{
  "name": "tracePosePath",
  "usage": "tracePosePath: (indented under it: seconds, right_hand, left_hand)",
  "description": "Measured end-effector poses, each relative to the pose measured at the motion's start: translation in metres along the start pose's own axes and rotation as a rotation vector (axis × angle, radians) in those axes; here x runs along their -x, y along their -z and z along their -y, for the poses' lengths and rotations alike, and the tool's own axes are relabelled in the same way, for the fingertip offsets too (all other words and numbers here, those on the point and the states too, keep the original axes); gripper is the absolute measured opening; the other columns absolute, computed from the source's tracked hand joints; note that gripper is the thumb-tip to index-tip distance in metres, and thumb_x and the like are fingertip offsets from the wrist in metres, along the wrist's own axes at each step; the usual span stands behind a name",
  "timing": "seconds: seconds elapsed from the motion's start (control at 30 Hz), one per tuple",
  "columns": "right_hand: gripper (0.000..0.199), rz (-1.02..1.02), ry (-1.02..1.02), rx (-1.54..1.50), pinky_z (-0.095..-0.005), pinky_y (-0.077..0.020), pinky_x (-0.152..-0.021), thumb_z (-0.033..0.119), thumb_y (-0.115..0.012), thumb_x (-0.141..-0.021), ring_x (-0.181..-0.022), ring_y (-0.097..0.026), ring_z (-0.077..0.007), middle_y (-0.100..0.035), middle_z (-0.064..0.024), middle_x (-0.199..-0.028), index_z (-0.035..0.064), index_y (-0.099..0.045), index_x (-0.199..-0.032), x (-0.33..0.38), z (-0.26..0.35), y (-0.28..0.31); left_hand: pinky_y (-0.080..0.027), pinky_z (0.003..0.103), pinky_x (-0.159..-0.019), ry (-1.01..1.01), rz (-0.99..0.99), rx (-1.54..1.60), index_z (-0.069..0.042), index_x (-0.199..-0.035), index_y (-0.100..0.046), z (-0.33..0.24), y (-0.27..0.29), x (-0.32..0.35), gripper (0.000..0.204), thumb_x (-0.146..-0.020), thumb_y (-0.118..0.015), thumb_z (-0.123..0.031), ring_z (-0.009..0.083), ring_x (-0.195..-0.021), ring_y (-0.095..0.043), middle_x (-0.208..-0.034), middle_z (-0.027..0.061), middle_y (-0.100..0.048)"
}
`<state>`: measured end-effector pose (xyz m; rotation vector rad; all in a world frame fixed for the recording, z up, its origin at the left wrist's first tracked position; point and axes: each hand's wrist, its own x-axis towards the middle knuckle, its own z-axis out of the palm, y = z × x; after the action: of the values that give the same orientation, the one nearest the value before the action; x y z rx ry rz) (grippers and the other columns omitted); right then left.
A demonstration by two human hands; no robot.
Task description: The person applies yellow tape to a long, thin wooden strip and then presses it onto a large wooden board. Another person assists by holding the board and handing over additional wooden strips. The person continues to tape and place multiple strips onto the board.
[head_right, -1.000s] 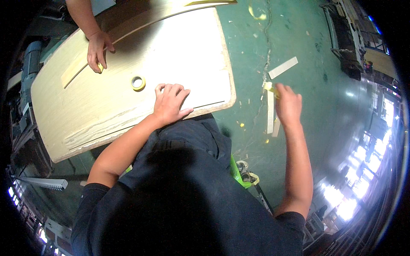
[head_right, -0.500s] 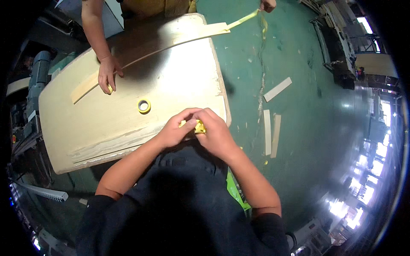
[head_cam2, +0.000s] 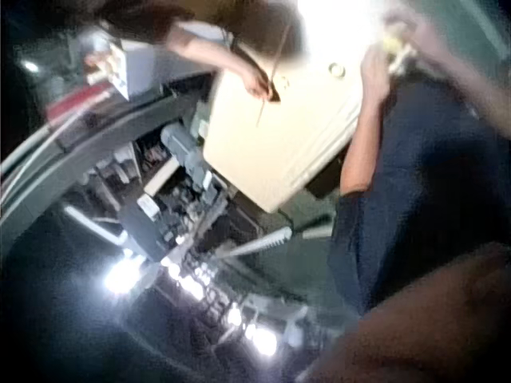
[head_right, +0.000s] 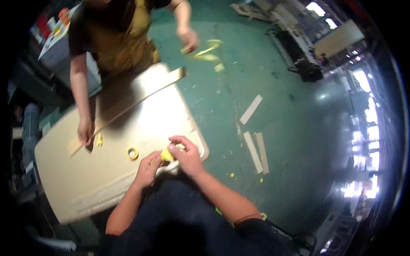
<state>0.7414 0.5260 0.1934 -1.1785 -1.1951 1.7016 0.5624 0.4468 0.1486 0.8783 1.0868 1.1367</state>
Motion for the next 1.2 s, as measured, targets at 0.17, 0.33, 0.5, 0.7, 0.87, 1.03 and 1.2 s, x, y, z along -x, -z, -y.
tracePosePath:
  seconds: [0.17, 0.33, 0.5, 0.7, 0.87, 1.03, 1.2]
  right_hand:
    - [0.017, -0.284, 0.250, 0.121, -0.0276, -0.0523, -0.083, 0.009, -0.073, -0.097, -0.096, -0.060, -0.0112, -0.063, -0.0033, -0.110, 0.0029, -0.065, -0.110, -0.015, -0.018, -0.013]
    - [0.023, -0.487, 0.689, 0.583, -0.0339, -0.0511, -0.089, 0.009, -0.078, -0.087, -0.102, -0.059, -0.0215, -0.056, -0.0117, -0.115, 0.0047, -0.067, -0.107, -0.018, -0.005, -0.003]
    - [0.021, -0.396, 0.390, 0.465, -0.0351, -0.0535, -0.092, 0.015, -0.073, -0.095, -0.103, -0.066, -0.0258, -0.066, -0.0120, -0.114, 0.0050, -0.071, -0.113, -0.037, 0.004, 0.056]
    - [0.038, 0.192, 0.196, 0.402, -0.0357, -0.0537, -0.096, 0.028, -0.063, -0.106, -0.114, -0.066, -0.0198, -0.072, -0.0116, -0.124, 0.0048, -0.064, -0.137, -0.029, -0.028, 0.018]
    - [0.037, -0.047, 0.354, 0.445, -0.0384, -0.0536, -0.097, 0.022, -0.069, -0.101, -0.112, -0.067, -0.0279, -0.068, -0.0172, -0.121, 0.0015, -0.065, -0.131, -0.013, -0.031, -0.025]
    - [0.035, -0.121, 0.680, 0.556, -0.0410, -0.0529, -0.099, 0.010, -0.067, -0.099, -0.116, -0.065, -0.0354, -0.065, -0.0187, -0.125, -0.0007, -0.062, -0.132, -0.010, -0.019, -0.034]
    - [0.058, 0.431, 0.702, 0.647, -0.0500, -0.0383, -0.118, 0.024, -0.065, -0.099, -0.137, -0.053, -0.0415, -0.054, -0.0235, -0.149, -0.0001, -0.051, -0.150, -0.005, -0.009, -0.044]
  left_hand:
    - [-0.056, 0.035, -0.098, -0.136, -0.025, -0.054, 0.008, -0.131, -0.065, 0.003, -0.017, -0.006, 0.033, -0.113, -0.050, -0.016, 0.0181, -0.108, -0.071, -0.118, 0.0125, -0.074]
    - [-0.055, 0.033, -0.096, -0.176, 0.010, -0.361, 0.006, -0.128, -0.068, -0.017, -0.020, -0.007, 0.032, -0.111, -0.052, -0.014, 0.0185, -0.106, -0.072, -0.112, 0.0153, -0.078]
    - [-0.056, 0.041, -0.103, -0.039, 0.044, -0.081, 0.010, -0.141, -0.058, -0.004, -0.012, 0.005, 0.042, -0.114, -0.046, -0.019, 0.0292, -0.118, -0.071, -0.126, 0.0209, -0.071]
    - [-0.051, 0.050, -0.111, 0.123, 0.094, 0.224, 0.004, -0.157, -0.043, 0.011, -0.014, -0.011, 0.055, -0.117, -0.040, -0.034, 0.0287, -0.138, -0.057, -0.147, 0.0154, -0.056]
    - [-0.052, 0.045, -0.104, 0.141, -0.176, 0.549, -0.007, -0.142, -0.056, -0.015, -0.034, -0.010, 0.042, -0.115, -0.043, -0.036, 0.0234, -0.127, -0.060, -0.131, 0.0103, -0.063]
    - [-0.052, 0.048, -0.099, 0.093, -0.435, 0.716, -0.008, -0.117, -0.060, 0.009, -0.009, -0.024, 0.029, -0.110, -0.049, -0.034, 0.0260, -0.112, -0.060, -0.119, 0.0087, -0.063]
    - [-0.038, 0.056, -0.119, 0.046, -0.342, 0.730, -0.011, -0.145, -0.051, 0.001, 0.005, -0.039, 0.058, -0.108, -0.042, -0.055, 0.0333, -0.144, -0.047, -0.155, 0.0157, -0.052]
